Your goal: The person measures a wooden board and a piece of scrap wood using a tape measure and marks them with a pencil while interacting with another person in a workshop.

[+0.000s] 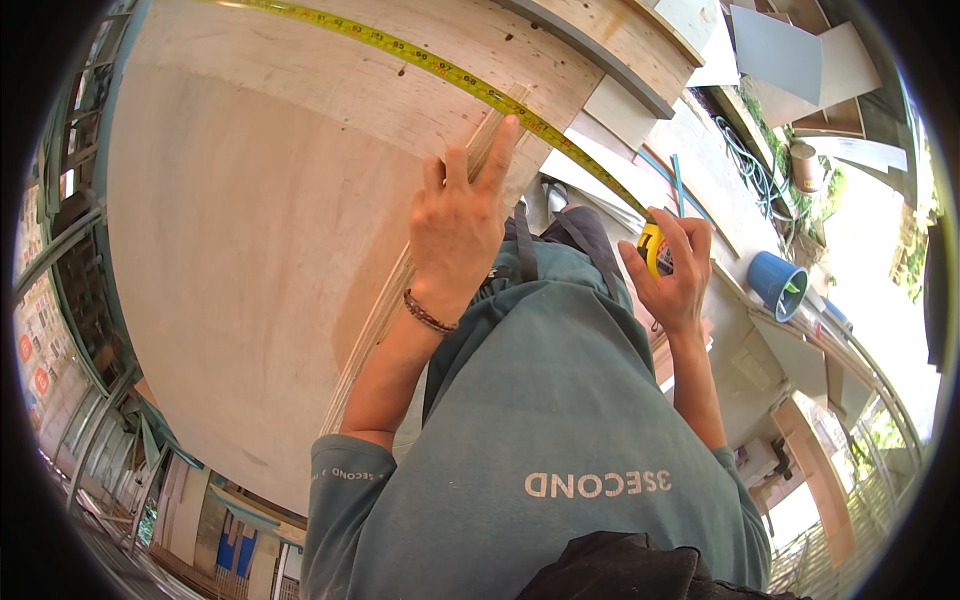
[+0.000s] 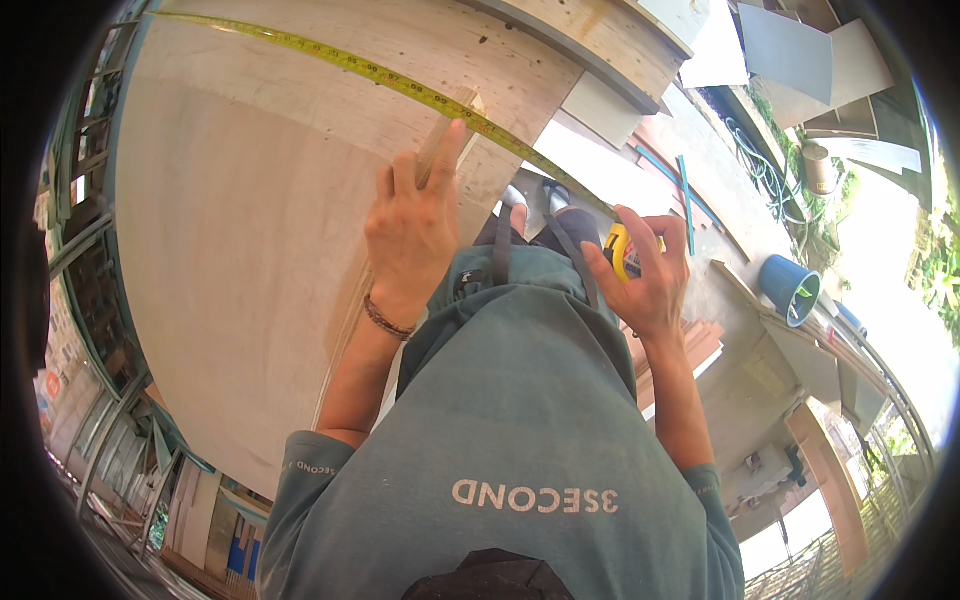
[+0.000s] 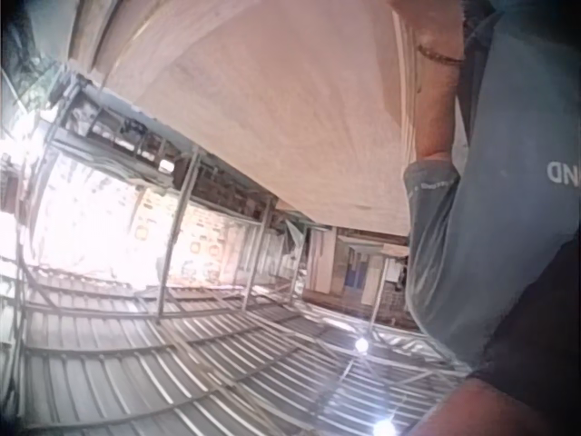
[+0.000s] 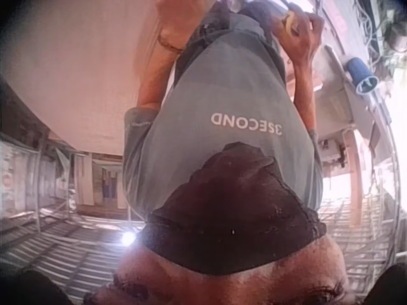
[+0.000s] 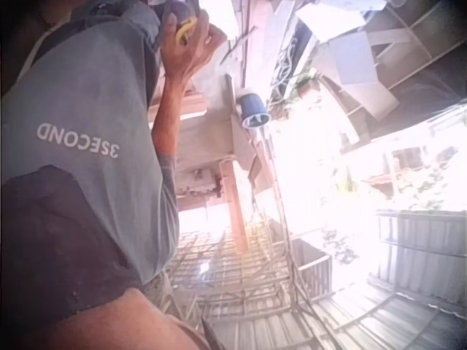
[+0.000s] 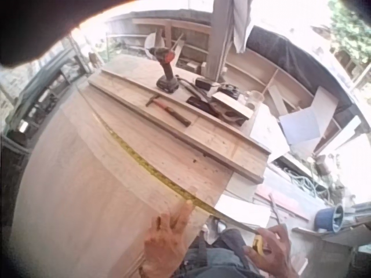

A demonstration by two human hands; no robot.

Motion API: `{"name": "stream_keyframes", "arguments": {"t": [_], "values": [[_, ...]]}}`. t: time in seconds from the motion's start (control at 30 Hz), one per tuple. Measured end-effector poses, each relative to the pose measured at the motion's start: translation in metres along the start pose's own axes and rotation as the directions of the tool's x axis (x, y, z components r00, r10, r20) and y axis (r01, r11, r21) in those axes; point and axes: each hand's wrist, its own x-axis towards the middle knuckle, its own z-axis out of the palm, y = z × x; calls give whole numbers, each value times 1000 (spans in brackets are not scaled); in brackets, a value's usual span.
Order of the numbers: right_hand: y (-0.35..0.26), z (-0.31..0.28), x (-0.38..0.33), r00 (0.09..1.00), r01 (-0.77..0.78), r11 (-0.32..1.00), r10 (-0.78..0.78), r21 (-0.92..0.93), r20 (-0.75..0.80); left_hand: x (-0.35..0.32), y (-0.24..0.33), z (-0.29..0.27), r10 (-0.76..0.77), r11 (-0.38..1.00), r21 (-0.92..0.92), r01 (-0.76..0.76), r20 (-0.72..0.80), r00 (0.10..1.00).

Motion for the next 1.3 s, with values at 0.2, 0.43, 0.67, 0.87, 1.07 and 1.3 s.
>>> {"name": "stream_keyframes", "arguments": {"t": [0.2, 0.43, 0.67, 0.87, 1.07, 1.3], "values": [[3, -1, 0, 1000, 6, 999, -6, -37, 16, 1, 2, -2, -6, 1000, -27, 5, -17, 1000], [4, -2, 2, 1000, 17, 999, -17, -34, 20, 0, 2, -2, -1, 1000, -6, 1, 0, 1000], [6, 0, 0, 1000, 7, 1000, -6, -31, 20, -1, 0, 3, 19, 1000, -12, -20, -41, 999], [7, -1, 0, 1000, 18, 999, -17, -39, 27, -2, 0, 5, 19, 1000, 7, -18, -36, 999], [6, -2, 0, 999, 7, 1000, -7, -29, 31, -2, 1, 3, 21, 1000, -4, -21, -36, 999], [5, -2, 2, 999, 2, 1000, -2, -19, 35, 0, 1, 1, 12, 1000, -5, -12, -33, 999]]}}
